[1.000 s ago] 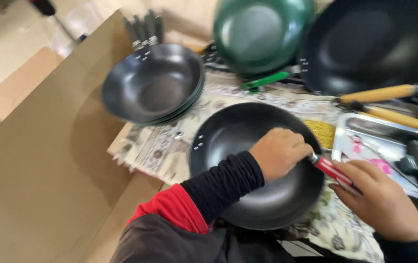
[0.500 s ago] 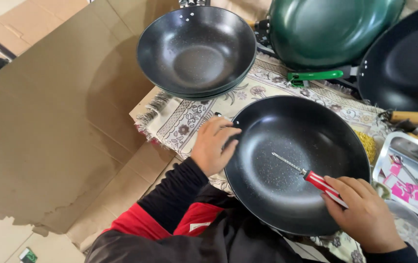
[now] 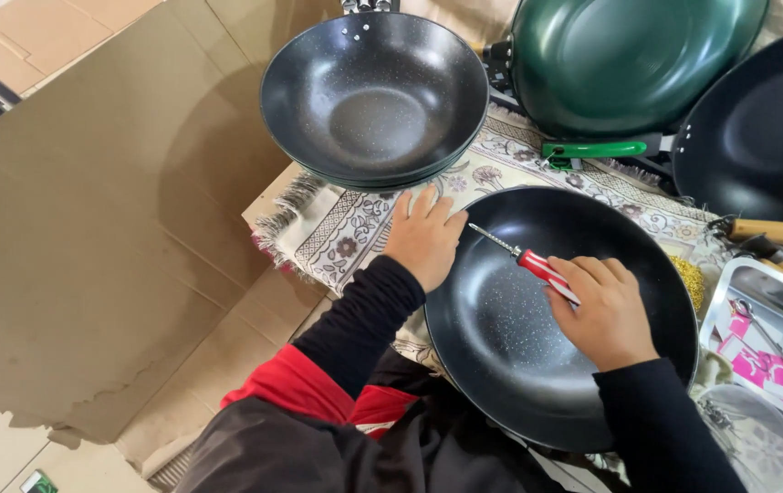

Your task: Assembling metal brackets and wooden handles onto woks using a screwdriver.

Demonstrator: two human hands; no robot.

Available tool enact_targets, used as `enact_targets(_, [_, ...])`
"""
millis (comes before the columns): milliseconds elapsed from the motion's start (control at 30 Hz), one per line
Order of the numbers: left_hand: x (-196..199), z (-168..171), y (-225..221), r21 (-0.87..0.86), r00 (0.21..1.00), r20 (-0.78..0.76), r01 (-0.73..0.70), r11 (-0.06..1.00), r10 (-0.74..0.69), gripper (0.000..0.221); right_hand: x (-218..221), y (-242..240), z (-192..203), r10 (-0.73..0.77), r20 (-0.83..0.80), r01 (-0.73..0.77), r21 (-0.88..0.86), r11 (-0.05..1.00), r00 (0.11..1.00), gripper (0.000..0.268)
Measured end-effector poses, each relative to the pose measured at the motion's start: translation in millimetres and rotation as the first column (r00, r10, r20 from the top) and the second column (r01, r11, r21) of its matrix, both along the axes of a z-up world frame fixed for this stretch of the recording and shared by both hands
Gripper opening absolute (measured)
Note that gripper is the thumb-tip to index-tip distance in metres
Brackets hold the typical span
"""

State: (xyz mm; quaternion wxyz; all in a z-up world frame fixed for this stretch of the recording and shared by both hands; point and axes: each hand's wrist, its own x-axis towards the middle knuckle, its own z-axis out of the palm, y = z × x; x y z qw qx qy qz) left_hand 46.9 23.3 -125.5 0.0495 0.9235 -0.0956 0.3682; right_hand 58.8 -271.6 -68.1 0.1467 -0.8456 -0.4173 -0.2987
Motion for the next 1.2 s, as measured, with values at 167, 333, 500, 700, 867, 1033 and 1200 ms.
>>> enact_targets(167, [-55.4,16.6,-16.5,-0.374,0.984,0.155,0.135,0.917,-0.082,0.045,10.4,-7.3,-28.3,0.006,-0.121,0.008,0.123,0.992,0.993,0.039])
enact_targets(333, [-84.7,-26.3,-25.3,-0.752,0.975,0.197,0.216,0.623,-0.1,0.062,9.2,-7.6,-31.5,0.006,-0.164,0.022,0.167,0.986,0.986,0.037])
enact_targets(500, [-70.3,13.0,-11.9,-0.301,0.997,0.002,0.075,0.951,-0.078,0.051,3.0,-4.4,-23.2,0.056,-0.217,-0.039,0.086,0.996,0.974,0.04])
enact_targets(700, [-5.1,0.7,0.3,0.07,0.987,-0.158,0.012,0.997,0.0,0.039,-0.5,1.0,-22.1,0.012,-0.236,-0.005,0.032,0.999,0.972,0.043])
enact_targets(867, [12.8,-7.8,4.0,0.115,0.978,-0.208,0.034,0.993,-0.009,0.025,-1.8,4.0,-24.0,0.01,-0.24,-0.006,0.016,1.0,0.971,0.044])
enact_targets(1033, [24.9,-20.4,5.3,0.103,0.974,-0.225,0.05,0.993,-0.026,0.017,-3.8,6.6,-26.7,-0.035,-0.226,0.031,-0.023,0.999,0.973,0.042])
enact_targets(1200, [38.2,-29.5,2.7,0.081,0.982,-0.187,0.048,0.996,-0.032,0.008,-5.3,5.9,-30.6,-0.091,-0.224,0.086,-0.034,0.996,0.97,0.042])
